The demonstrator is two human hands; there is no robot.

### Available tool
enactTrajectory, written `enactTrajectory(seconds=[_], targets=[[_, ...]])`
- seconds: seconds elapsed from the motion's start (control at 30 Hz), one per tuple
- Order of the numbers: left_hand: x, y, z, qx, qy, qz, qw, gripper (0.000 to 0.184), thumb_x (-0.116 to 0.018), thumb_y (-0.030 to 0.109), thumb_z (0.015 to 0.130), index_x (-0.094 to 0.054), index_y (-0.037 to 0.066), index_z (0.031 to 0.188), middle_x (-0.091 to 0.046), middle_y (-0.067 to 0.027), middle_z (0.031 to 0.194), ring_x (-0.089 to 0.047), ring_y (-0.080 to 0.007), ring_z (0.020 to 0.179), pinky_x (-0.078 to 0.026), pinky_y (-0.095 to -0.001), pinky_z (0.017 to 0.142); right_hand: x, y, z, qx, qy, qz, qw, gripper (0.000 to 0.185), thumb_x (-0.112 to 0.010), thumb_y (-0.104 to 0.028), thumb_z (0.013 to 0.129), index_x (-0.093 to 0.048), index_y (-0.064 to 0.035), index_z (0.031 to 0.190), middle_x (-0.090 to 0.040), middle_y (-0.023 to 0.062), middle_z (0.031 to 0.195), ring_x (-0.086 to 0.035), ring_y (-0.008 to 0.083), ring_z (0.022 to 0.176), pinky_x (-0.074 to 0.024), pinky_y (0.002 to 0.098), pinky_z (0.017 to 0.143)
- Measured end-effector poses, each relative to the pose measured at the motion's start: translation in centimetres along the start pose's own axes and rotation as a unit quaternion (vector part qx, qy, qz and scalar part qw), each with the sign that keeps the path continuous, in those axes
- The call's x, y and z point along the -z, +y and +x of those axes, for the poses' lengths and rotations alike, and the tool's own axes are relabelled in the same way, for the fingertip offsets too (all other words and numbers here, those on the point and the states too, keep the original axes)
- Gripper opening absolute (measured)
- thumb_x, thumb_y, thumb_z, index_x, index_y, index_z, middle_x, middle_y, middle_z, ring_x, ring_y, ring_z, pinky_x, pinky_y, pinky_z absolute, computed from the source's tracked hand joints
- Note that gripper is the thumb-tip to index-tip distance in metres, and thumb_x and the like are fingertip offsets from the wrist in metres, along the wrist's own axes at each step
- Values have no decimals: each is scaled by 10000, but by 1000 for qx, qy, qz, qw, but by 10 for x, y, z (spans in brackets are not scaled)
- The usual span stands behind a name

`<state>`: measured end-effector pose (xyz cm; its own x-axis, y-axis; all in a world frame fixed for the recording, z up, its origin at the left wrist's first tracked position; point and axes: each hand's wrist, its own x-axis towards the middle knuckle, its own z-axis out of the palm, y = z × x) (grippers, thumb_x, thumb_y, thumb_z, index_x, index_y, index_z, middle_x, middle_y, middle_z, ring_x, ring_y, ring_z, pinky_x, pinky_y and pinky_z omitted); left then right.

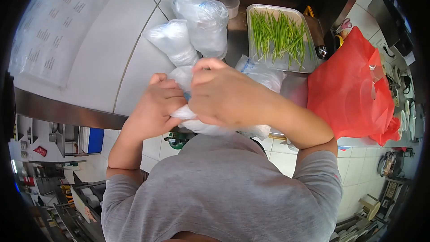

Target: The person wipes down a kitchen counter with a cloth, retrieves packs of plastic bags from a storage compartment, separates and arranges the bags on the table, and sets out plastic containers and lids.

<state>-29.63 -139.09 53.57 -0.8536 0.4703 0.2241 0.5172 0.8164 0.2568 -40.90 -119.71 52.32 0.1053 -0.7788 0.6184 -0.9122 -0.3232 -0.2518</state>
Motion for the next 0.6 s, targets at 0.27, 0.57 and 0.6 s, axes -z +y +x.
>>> enactTrajectory(seconds=[0.27, 0.57, 0.6], targets=[[15, -31, -86, 243, 451, -329, 793, 282, -612, 117, 839, -620, -77, 1043, -631, -160, 1069, -591, -223, 982, -469, -345, 860, -41, 138, 65, -177, 167, 32, 969, 380, -713, -258, 746, -602, -84, 1065, -627, 105, 1045, -552, 275, 1030, -460, 418, 856], [12, -29, -211, 210, 600, -203, 745, 406, -487, 150, 908, -453, -113, 1216, -571, -213, 1164, -586, -274, 1038, -450, -379, 918, -113, 205, 107, -303, -133, 7, 944, 632, -732, -98, 576, -585, -143, 1190, -657, 148, 979, -616, 332, 922, -481, 404, 767], [10, -22, -212, 226, 586, -199, 752, 403, -480, 153, 913, -450, -106, 1221, -571, -213, 1162, -587, -273, 1035, -450, -379, 917, -115, 209, 103, -290, -149, 18, 945, 631, -724, -75, 560, -597, -140, 1175, -661, 149, 969, -620, 333, 909, -482, 405, 754]])
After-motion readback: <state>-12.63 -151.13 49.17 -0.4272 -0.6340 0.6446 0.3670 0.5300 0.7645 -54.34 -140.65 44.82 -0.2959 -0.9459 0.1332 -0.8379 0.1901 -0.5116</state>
